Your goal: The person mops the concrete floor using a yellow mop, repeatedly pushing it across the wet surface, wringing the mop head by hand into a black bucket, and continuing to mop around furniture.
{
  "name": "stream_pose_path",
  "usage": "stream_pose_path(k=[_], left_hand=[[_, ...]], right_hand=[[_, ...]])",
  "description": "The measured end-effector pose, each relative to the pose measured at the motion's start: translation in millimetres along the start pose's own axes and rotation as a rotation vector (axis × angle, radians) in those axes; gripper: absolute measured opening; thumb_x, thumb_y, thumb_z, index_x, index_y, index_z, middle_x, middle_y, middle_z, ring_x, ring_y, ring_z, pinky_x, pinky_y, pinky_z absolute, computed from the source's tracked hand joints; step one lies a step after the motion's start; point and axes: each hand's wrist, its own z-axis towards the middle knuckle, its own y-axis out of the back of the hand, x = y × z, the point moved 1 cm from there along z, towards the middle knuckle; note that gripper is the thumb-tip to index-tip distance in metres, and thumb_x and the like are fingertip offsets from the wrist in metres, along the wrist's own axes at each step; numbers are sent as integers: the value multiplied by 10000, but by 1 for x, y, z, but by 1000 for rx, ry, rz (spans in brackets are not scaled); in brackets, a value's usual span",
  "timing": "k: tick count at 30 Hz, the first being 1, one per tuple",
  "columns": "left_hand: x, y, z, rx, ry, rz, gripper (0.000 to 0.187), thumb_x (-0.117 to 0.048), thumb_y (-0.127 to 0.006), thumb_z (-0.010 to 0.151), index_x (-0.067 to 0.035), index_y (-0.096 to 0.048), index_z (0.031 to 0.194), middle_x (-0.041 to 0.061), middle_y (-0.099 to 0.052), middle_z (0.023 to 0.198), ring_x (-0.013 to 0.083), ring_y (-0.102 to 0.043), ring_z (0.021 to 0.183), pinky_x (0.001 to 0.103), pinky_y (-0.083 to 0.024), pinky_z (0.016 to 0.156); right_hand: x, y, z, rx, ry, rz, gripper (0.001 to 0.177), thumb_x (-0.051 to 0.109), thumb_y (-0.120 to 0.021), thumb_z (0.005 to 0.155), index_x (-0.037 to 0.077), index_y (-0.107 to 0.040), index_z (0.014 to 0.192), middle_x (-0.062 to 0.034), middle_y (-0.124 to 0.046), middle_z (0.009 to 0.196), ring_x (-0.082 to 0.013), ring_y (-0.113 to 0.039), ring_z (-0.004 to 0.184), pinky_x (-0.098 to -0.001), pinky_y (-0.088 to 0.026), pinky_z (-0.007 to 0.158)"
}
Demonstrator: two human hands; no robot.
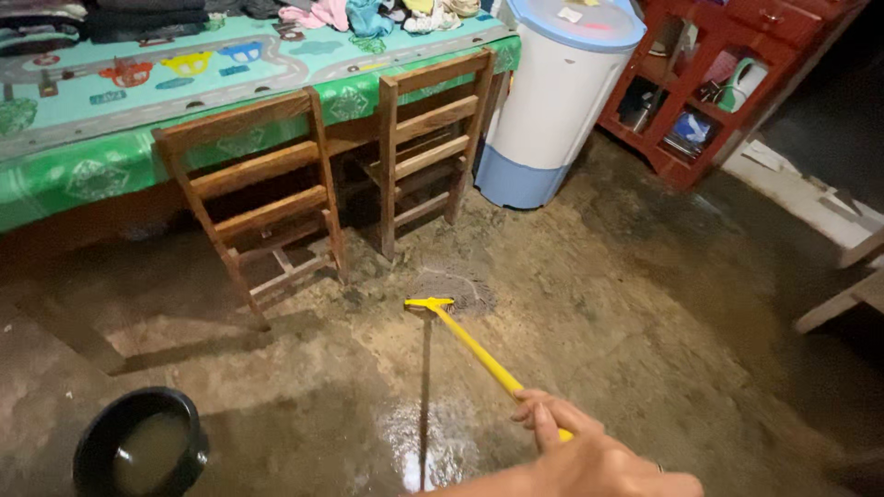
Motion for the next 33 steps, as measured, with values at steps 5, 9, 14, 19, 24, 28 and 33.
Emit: stream_pose_path(k=[5,9,14,19,24,28,33], left_hand=[[50,59,8,31,77,143,143,-316,-680,839,-185,-636,802,17,-653,614,302,-622,480,727,-278,490],[131,46,-24,-93,7,72,283,-328,-687,1047,-184,-541,852,18,-601,671,267,-667,644,448,-524,715],[142,63,-31,-103,-4,-18,198,-315,-688,877,-186,-551,814,17,-604,640,290,-636,600,522,-521,802],[69,101,19,-68,127,137,194,-297,-686,899,-164,-602,785,24,-641,614,298,-577,482,814,-294,733],[86,110,13,-92,46,83,236,-314,-662,987,-171,-587,816,20,-630,648,256,-579,484,647,-327,586],[139,82,-7,-78,2,-70,267,-296,-653,1020,-121,-538,855,63,-602,664,274,-645,628,443,-521,661],[155,32,-40,7,-6,66,290,-294,-735,765,-105,-573,914,97,-674,737,338,-684,708,488,-522,762]], right_hand=[[-39,-54,75,10,93,21,199,147,-613,970,12,-739,897,-109,-788,959,-228,-755,922,-358,-594,886],[-54,-94,104,66,391,80,224,138,-675,964,0,-611,1129,-112,-695,1157,-209,-648,1133,-347,-518,998],[-24,-92,103,186,176,246,367,101,-642,904,36,-541,1251,-43,-607,1284,-156,-563,1249,-315,-496,1034],[5,-77,118,17,107,-123,236,72,-674,947,-27,-674,732,-103,-683,702,-214,-670,697,-328,-536,727],[-2,-102,105,-314,156,244,236,168,-623,942,-5,-705,802,-89,-729,770,-202,-694,681,-371,-575,708],[-17,-102,121,-42,145,292,186,193,-616,968,23,-667,1022,-86,-709,884,-208,-660,752,-381,-562,746],[-58,-94,120,286,220,-15,133,134,-667,1010,6,-648,1041,-113,-641,918,-199,-611,844,-344,-526,755]])
